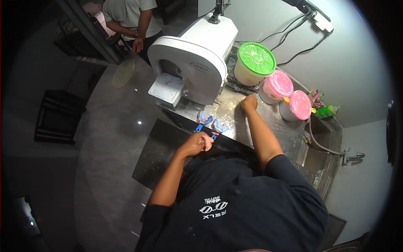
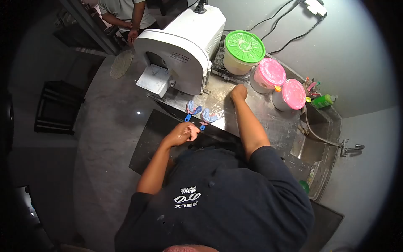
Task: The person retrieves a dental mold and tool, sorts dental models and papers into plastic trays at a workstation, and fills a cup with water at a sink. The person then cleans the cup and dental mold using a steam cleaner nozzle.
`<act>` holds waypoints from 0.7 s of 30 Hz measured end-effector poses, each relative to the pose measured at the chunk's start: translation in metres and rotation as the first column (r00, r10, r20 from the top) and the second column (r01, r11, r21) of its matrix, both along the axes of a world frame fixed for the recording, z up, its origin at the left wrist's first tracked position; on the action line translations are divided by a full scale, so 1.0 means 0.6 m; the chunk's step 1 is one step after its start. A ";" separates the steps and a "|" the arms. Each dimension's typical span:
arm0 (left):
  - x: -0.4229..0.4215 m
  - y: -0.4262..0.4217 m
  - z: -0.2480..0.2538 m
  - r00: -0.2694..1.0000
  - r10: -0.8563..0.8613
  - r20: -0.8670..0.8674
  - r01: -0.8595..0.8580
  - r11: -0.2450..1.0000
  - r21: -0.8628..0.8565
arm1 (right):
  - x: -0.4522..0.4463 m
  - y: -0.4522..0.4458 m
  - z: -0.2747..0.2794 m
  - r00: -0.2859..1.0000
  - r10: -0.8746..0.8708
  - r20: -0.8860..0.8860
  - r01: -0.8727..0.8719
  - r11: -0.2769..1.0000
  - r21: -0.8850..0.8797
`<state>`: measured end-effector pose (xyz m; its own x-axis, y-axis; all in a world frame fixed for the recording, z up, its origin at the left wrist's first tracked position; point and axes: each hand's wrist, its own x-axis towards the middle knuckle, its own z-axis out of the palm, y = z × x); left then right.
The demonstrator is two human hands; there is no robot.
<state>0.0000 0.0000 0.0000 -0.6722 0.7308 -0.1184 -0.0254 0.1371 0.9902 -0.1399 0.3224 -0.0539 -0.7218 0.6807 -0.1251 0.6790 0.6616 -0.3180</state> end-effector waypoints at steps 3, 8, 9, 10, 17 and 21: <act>0.036 -0.114 0.027 0.926 0.205 0.318 -0.229 0.973 0.041 | 0.047 -0.043 0.024 0.970 0.104 0.221 -0.070 0.985 -0.158; 0.053 -0.201 -0.081 0.788 0.441 0.429 -0.428 0.894 -0.131 | 0.147 0.058 0.058 0.968 0.226 -0.109 -0.230 0.625 -0.746; 0.053 -0.238 -0.140 0.759 0.418 0.499 -0.413 0.902 -0.127 | 0.179 0.069 0.101 0.961 0.201 -0.192 -0.270 0.509 -0.817; 0.058 -0.264 -0.190 0.720 0.396 0.570 -0.397 0.909 -0.130 | 0.209 0.090 0.129 0.951 0.158 -0.265 -0.308 0.430 -0.849; 0.090 -0.253 -0.213 0.442 0.665 0.602 -0.495 0.740 -0.454 | 0.327 0.171 0.365 0.747 -0.236 -0.621 -0.529 0.355 -0.771; 0.096 -0.227 -0.240 0.324 0.657 0.681 -0.652 0.677 -0.342 | 0.303 0.168 0.410 0.659 -0.203 -0.724 -0.661 0.304 -0.686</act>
